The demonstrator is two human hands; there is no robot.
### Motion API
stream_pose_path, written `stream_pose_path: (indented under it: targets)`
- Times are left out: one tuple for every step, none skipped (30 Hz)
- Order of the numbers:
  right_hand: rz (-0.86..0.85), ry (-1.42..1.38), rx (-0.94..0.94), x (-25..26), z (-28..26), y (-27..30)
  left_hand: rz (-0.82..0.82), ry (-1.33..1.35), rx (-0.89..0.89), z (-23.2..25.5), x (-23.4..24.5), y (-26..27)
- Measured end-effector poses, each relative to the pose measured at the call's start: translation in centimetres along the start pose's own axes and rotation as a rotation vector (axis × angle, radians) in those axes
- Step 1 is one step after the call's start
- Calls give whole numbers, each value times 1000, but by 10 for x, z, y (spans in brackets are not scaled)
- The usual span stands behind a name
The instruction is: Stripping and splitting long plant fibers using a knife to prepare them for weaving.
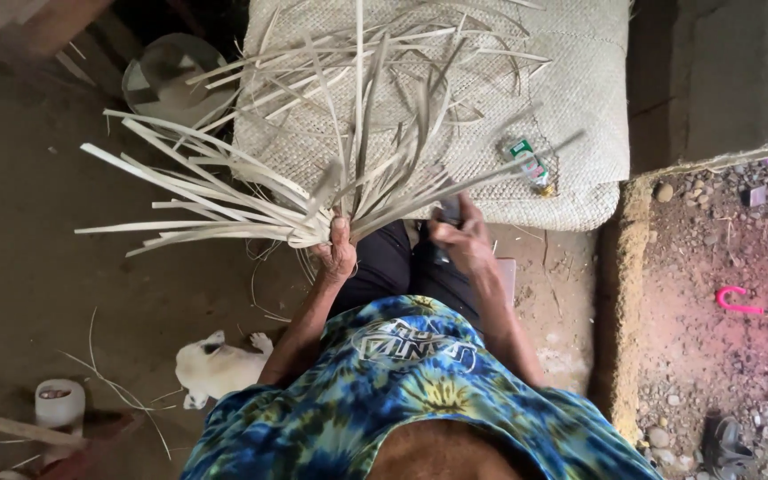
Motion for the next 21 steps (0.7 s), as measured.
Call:
stream_pose_path:
  targets:
    - [-4, 52, -7, 8, -8, 2, -78, 179, 225, 6, 1, -3]
    - [-9, 105, -14, 16, -16, 3, -155, 358, 450, 13, 0, -5]
    - [-12, 102, -16, 31, -18, 5, -151, 355, 449, -12, -4, -1]
    - [88, 137, -27, 49, -20, 7, -11, 63, 32, -25, -4, 3]
    - [192, 173, -37, 68, -22, 11, 125, -230, -384, -38, -9, 12]
    - [191, 172, -39, 64, -35, 9, 124, -232, -383, -40, -9, 16]
    - [295, 197, -40, 65, -49, 7, 88, -173, -322, -43, -11, 18]
    - [398, 221, -42, 65, -63, 6, 51, -114, -260, -47, -13, 20]
    - [402, 223, -42, 75, -63, 4, 48, -112, -258, -51, -12, 22]
    - [401, 220, 0, 85, -64, 2, 54, -145, -296, -54, -12, 25]
    - [400, 217, 44, 94, -65, 0, 61, -177, -336, -58, -12, 27]
    - [403, 218, 45, 97, -58, -1, 58, -175, -335, -53, -12, 27]
    - [312, 223, -34, 97, -49, -4, 24, -99, -254, -51, -10, 26]
    - [221, 228, -112, 96, -40, -6, -10, -23, -172, -48, -9, 24]
    - [219, 228, -113, 85, -30, -7, -8, -23, -171, -46, -11, 24]
    - [157, 217, -182, 73, -17, -9, -6, -12, -167, -44, -12, 25]
    - [95, 206, -253, 61, -5, -9, -4, -1, -161, -41, -14, 26]
    - [94, 207, -254, 61, 11, -7, -3, -2, -159, -39, -11, 24]
    - [79, 139, -264, 59, 27, -5, 1, -41, -189, -37, -8, 21]
    - [64, 70, -274, 57, 43, -3, 4, -80, -218, -34, -5, 18]
    - [62, 69, -276, 55, 50, -8, 6, -83, -218, -37, -6, 17]
Point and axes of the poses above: each hand's wrist, its own y-axis away from the middle knuckle, its own x-axis out of the back of the hand, z = x × y, the point moved 3 cm from there along -y, towards the middle knuckle, and after that the axes turned 15 degrees about x, right-handed, at the moved point
